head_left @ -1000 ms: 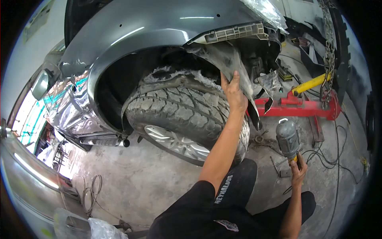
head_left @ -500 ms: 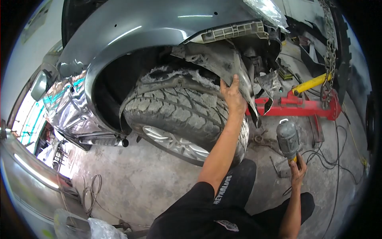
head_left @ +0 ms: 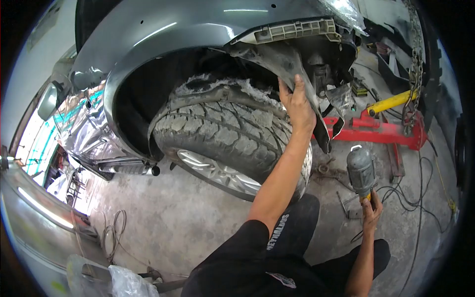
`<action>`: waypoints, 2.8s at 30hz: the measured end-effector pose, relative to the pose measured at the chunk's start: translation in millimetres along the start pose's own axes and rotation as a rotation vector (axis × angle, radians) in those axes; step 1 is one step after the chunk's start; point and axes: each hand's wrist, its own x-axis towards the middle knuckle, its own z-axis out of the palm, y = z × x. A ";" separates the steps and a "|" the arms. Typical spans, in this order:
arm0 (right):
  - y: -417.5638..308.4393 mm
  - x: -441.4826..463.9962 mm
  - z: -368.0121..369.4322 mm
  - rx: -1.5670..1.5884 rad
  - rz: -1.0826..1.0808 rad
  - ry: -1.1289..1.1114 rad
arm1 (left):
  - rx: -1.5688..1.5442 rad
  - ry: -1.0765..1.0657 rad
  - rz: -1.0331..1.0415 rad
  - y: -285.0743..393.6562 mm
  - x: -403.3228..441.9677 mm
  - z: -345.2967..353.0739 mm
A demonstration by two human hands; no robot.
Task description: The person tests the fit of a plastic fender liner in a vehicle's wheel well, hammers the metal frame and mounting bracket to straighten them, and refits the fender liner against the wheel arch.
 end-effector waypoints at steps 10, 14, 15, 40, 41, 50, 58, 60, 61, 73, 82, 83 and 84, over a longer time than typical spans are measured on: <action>-1.7 -2.1 2.3 0.014 -0.047 0.027 | 0.033 -0.050 0.097 7.6 7.9 19.6; 0.3 -2.7 1.0 0.031 -0.023 0.031 | 0.066 -0.058 0.143 8.0 14.4 24.9; -3.5 -2.3 2.5 0.046 -0.021 0.036 | 0.072 -0.050 0.159 8.2 14.3 27.6; -311.2 8.0 109.0 -0.476 -0.644 -0.143 | -0.126 -0.099 -0.179 -35.0 -12.4 8.4; -324.5 8.7 126.3 -0.540 -0.656 -0.155 | -0.102 -0.107 -0.158 -34.2 -15.4 9.1; -346.3 19.8 186.5 -0.746 -0.686 -0.119 | 0.100 0.026 0.087 4.3 17.8 9.9; -352.2 16.6 211.4 -0.815 -0.619 -0.059 | 0.141 0.036 0.064 13.7 16.0 6.0; -351.7 16.2 212.3 -0.849 -0.646 -0.049 | 0.078 0.044 0.043 19.8 15.8 -0.5; -350.6 15.6 211.2 -0.867 -0.635 -0.057 | 0.051 0.048 0.031 21.4 16.0 -2.8; -351.1 8.3 206.3 -1.094 -0.615 -0.051 | 0.047 0.140 -0.031 15.6 10.5 -7.8; -349.2 10.4 205.1 -1.085 -0.666 -0.063 | 0.081 0.149 -0.019 8.8 8.7 -4.7; -348.8 11.3 204.5 -1.075 -0.675 -0.069 | 0.104 0.142 -0.037 12.3 9.4 -4.4; -348.8 11.9 204.7 -1.072 -0.680 -0.069 | 0.127 0.136 -0.056 14.9 10.3 -3.9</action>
